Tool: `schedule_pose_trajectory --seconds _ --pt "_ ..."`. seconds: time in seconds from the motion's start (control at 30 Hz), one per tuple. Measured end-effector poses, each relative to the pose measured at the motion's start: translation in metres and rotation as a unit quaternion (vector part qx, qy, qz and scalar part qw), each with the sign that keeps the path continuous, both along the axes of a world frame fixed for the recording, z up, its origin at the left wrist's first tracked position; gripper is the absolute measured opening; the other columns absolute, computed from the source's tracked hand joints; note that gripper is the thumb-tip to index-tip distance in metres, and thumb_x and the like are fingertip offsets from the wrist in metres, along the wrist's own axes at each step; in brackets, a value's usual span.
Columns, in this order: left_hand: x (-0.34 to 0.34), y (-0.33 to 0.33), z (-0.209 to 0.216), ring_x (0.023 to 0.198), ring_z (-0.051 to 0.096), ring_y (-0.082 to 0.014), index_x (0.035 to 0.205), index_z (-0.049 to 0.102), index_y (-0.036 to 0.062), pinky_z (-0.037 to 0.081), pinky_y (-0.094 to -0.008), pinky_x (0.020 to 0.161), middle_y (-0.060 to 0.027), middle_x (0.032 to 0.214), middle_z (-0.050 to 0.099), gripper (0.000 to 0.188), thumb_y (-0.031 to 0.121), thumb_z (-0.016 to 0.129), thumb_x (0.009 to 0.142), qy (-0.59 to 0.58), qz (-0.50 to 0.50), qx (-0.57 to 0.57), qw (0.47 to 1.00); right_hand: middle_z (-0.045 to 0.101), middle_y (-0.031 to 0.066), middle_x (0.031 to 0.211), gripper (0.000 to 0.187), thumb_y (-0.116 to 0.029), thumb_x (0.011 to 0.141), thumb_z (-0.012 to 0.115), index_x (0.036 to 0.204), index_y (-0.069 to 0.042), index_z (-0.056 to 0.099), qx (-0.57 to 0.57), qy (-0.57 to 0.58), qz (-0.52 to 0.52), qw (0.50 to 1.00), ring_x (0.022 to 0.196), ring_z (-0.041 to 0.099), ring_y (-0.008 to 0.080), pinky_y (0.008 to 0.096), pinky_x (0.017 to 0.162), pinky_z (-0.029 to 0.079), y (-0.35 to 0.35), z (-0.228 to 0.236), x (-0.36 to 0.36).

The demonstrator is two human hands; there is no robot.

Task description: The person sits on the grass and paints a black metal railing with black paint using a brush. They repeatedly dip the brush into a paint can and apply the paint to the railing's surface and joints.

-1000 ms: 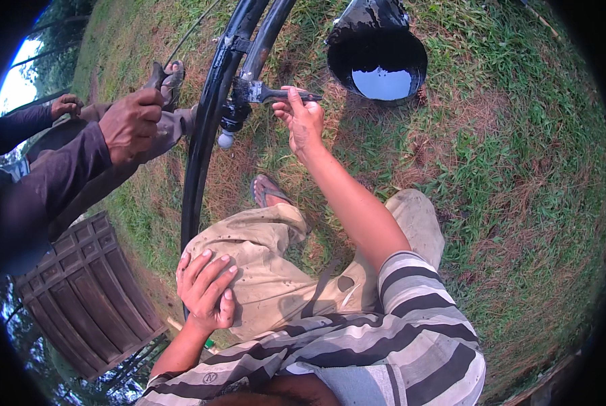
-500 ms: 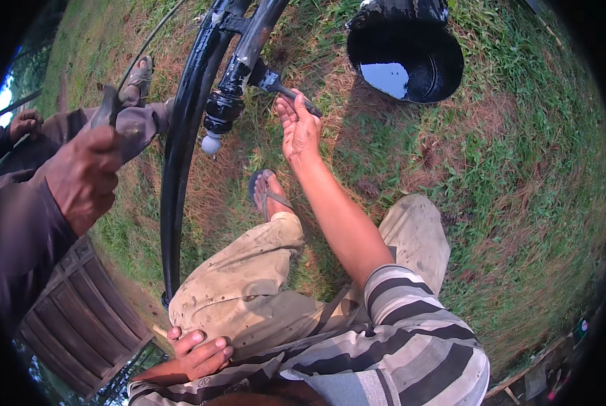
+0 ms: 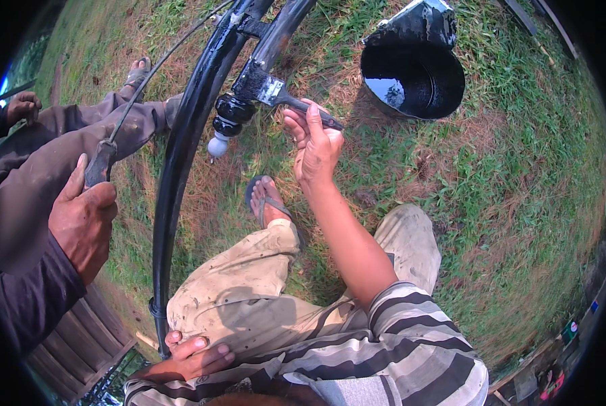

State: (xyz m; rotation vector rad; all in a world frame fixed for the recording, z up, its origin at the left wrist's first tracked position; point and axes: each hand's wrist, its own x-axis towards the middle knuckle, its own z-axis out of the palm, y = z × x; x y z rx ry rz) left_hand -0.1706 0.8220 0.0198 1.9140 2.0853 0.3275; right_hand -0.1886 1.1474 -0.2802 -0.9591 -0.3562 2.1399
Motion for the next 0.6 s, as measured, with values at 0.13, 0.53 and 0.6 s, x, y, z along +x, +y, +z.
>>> schedule_pose_trajectory --seconds 0.13,0.53,0.6 --pt "0.01 -0.009 -0.011 0.123 0.053 -0.0154 0.111 0.08 0.0336 0.026 -0.0485 0.12 0.0152 0.122 0.073 0.031 0.03 0.07 0.082 0.017 0.012 0.039 0.999 0.074 0.0173 0.103 0.029 -0.022 0.106 0.065 0.118 0.004 0.062 -0.131 0.029 0.005 0.991 0.092 0.076 0.0237 0.0291 0.08 0.066 0.0 -0.059 0.009" --pt "0.03 -0.033 -0.015 0.121 0.055 -0.0176 0.097 0.08 0.032 0.028 -0.0529 0.118 0.0134 0.107 0.074 0.021 0.037 0.068 0.08 0.033 0.053 0.096 0.993 0.075 0.0178 0.102 0.02 -0.016 0.105 0.066 0.108 0.003 0.064 -0.218 0.133 -0.053 0.965 0.095 0.076 0.0263 0.0328 0.087 0.066 -0.024 -0.093 0.011" --pt "0.031 -0.033 -0.014 0.12 0.055 -0.0186 0.094 0.08 0.0309 0.028 -0.0542 0.118 0.0126 0.104 0.074 0.021 0.04 0.068 0.079 0.034 0.056 0.094 0.993 0.075 0.018 0.103 0.02 -0.016 0.104 0.066 0.108 0.004 0.064 -0.202 0.194 -0.053 0.958 0.094 0.076 0.0266 0.0329 0.087 0.067 -0.014 -0.077 -0.004"
